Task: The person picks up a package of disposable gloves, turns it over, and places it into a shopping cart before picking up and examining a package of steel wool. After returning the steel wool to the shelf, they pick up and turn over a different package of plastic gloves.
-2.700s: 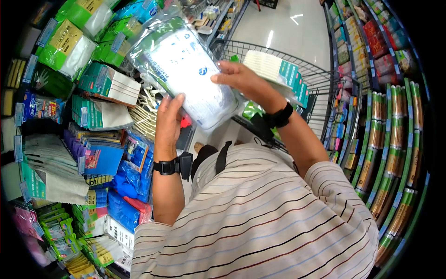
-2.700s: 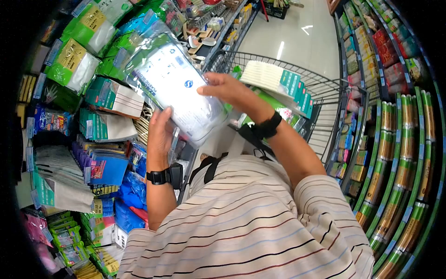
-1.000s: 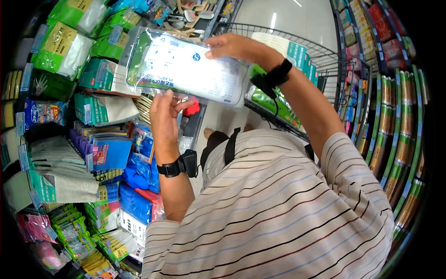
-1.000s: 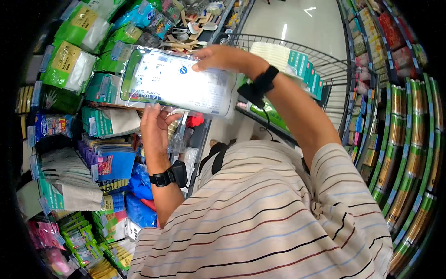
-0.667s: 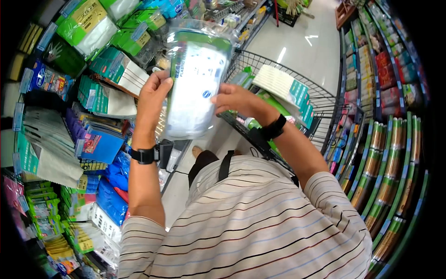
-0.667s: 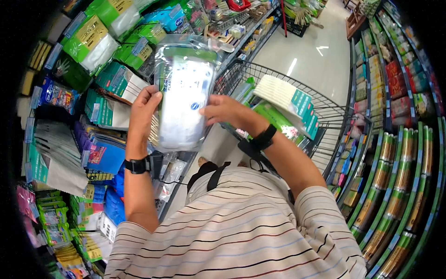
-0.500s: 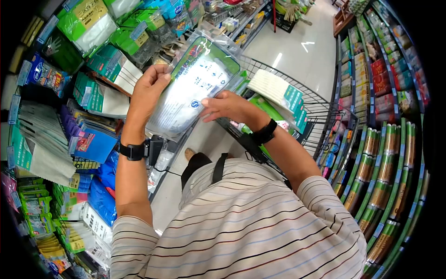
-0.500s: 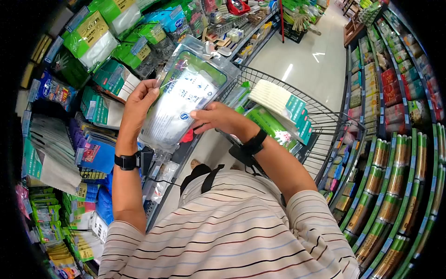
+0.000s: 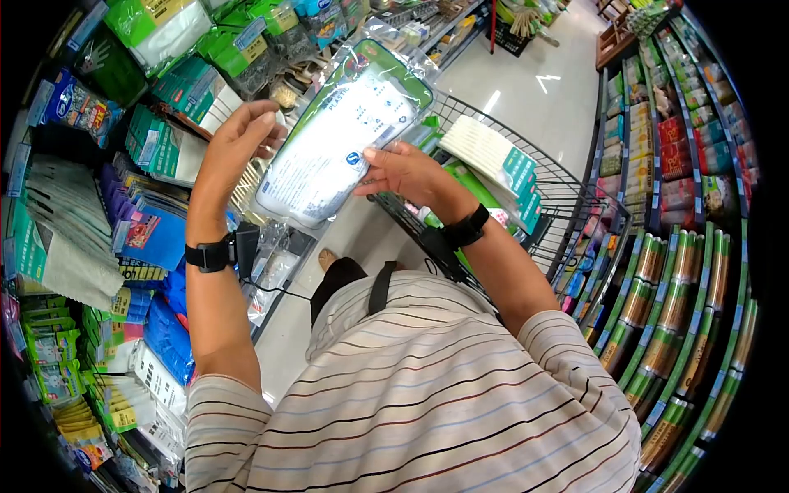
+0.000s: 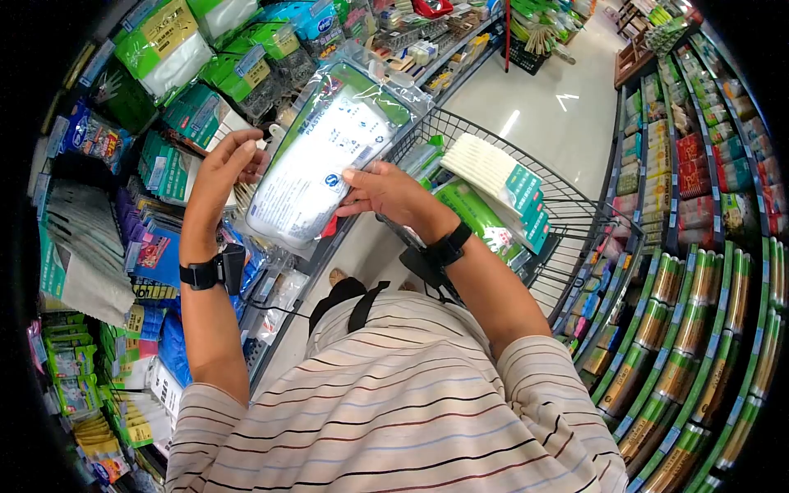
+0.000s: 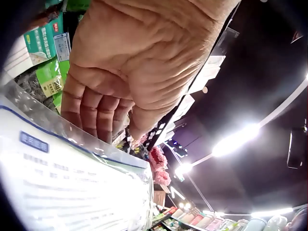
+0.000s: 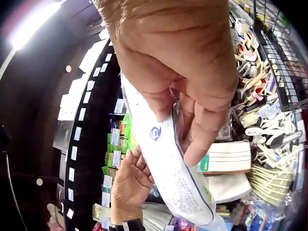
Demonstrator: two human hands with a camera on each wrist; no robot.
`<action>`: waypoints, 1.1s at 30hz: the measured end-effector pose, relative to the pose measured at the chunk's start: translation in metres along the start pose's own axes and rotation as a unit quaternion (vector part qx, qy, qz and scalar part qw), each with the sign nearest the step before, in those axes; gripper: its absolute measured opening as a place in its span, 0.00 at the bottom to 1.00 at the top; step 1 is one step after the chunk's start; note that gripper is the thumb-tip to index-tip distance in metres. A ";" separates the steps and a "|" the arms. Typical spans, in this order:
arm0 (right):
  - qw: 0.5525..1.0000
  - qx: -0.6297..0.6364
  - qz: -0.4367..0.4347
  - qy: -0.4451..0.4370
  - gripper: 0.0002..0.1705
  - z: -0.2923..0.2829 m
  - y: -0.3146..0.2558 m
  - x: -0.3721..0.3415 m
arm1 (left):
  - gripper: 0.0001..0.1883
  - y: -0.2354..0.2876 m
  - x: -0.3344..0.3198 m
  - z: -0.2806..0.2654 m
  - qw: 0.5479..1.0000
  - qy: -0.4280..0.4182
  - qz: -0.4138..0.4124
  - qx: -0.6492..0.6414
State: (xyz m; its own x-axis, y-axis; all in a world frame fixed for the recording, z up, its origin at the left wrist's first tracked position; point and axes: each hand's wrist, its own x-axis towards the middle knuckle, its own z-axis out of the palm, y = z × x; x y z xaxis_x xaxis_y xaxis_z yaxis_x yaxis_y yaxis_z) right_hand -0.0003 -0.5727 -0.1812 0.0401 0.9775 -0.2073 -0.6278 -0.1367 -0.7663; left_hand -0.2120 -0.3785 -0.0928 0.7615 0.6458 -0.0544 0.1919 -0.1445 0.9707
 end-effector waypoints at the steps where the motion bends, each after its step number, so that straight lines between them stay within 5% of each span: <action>1: 1.000 0.001 0.004 0.005 0.29 -0.001 0.000 0.001 | 0.22 -0.003 -0.003 -0.001 1.000 -0.007 -0.014 0.008; 33: 0.999 0.021 0.014 -0.035 0.20 0.011 0.001 0.044 | 0.25 -0.055 -0.069 -0.033 0.982 0.076 -0.098 -0.143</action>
State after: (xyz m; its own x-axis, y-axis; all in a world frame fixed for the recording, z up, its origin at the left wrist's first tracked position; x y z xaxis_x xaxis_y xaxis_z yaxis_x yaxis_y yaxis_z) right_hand -0.0079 -0.5281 -0.1849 -0.0314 0.9826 -0.1832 -0.6596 -0.1581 -0.7348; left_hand -0.2957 -0.3898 -0.1350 0.6224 0.7473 -0.2328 0.1272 0.1968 0.9721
